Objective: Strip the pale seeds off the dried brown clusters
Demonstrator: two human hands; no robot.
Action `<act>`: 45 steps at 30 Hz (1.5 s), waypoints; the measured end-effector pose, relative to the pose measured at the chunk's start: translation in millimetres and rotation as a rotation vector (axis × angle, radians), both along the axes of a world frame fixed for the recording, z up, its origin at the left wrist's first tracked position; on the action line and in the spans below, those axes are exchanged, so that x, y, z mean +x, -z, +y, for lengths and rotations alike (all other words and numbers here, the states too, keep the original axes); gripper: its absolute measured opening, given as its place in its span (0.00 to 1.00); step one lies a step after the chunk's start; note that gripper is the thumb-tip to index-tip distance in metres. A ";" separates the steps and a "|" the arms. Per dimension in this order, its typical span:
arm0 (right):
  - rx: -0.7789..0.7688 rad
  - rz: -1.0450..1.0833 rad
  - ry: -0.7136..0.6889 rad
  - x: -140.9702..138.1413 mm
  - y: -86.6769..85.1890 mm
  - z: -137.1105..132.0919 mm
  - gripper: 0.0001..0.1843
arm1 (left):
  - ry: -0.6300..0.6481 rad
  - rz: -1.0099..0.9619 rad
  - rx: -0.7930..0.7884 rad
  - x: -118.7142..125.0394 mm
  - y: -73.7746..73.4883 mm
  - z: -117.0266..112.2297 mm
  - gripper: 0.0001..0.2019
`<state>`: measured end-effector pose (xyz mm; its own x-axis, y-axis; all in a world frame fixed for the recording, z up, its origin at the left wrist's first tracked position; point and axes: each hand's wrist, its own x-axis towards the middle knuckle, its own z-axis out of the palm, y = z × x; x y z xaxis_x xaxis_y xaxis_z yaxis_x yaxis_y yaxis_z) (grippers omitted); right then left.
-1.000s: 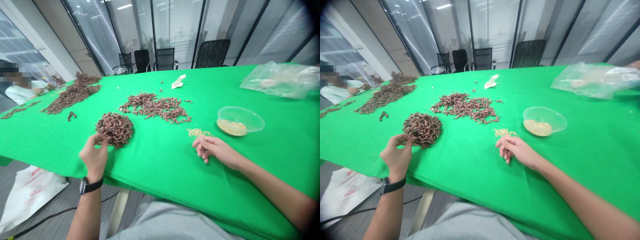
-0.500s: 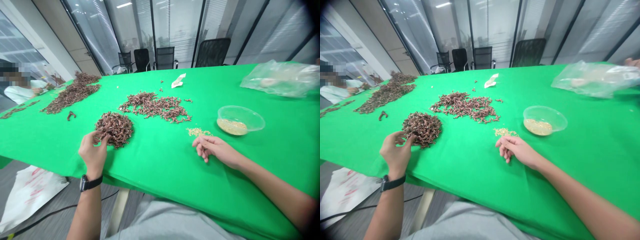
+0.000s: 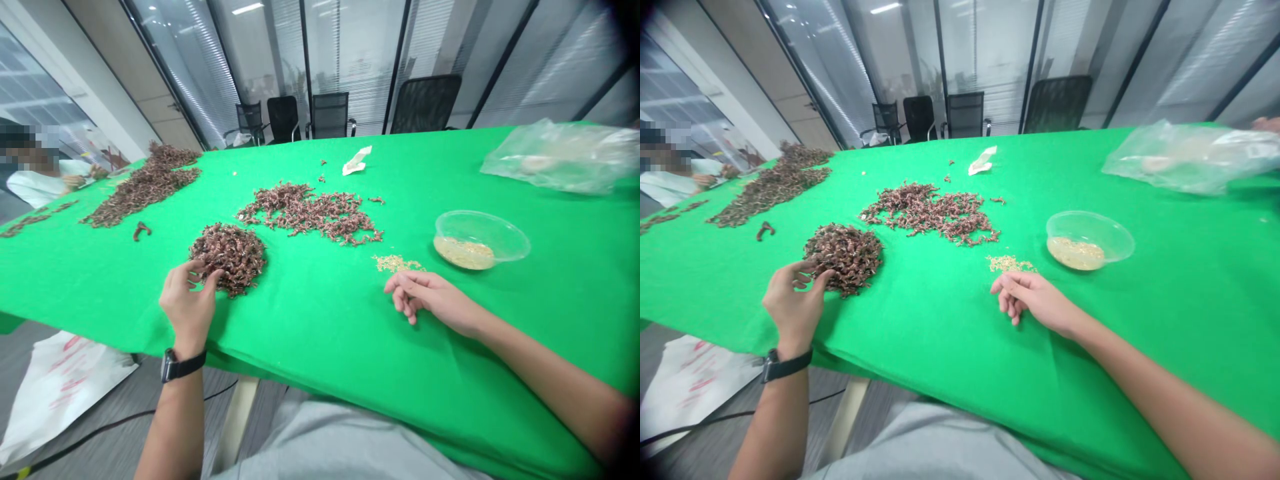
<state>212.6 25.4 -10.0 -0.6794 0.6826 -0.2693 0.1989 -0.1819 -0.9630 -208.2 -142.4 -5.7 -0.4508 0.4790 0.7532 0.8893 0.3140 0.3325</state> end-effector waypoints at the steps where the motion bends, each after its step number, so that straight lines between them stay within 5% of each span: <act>1: -0.001 0.000 0.000 0.0 0.0 0.0 0.31 | 0.003 -0.003 -0.003 -0.2 0.4 -1.1 0.17; 33: -0.015 -0.006 0.005 -0.9 -0.1 1.0 0.31 | -0.008 0.011 0.014 -5.0 11.4 -8.0 0.12; 40: -0.015 -0.003 0.001 -1.0 1.2 1.7 0.31 | -0.006 -0.032 0.038 -0.1 6.2 -10.5 0.22; 45: -0.016 -0.004 0.001 0.1 1.9 2.4 0.30 | 0.176 -0.030 -0.171 0.0 8.7 -9.3 0.55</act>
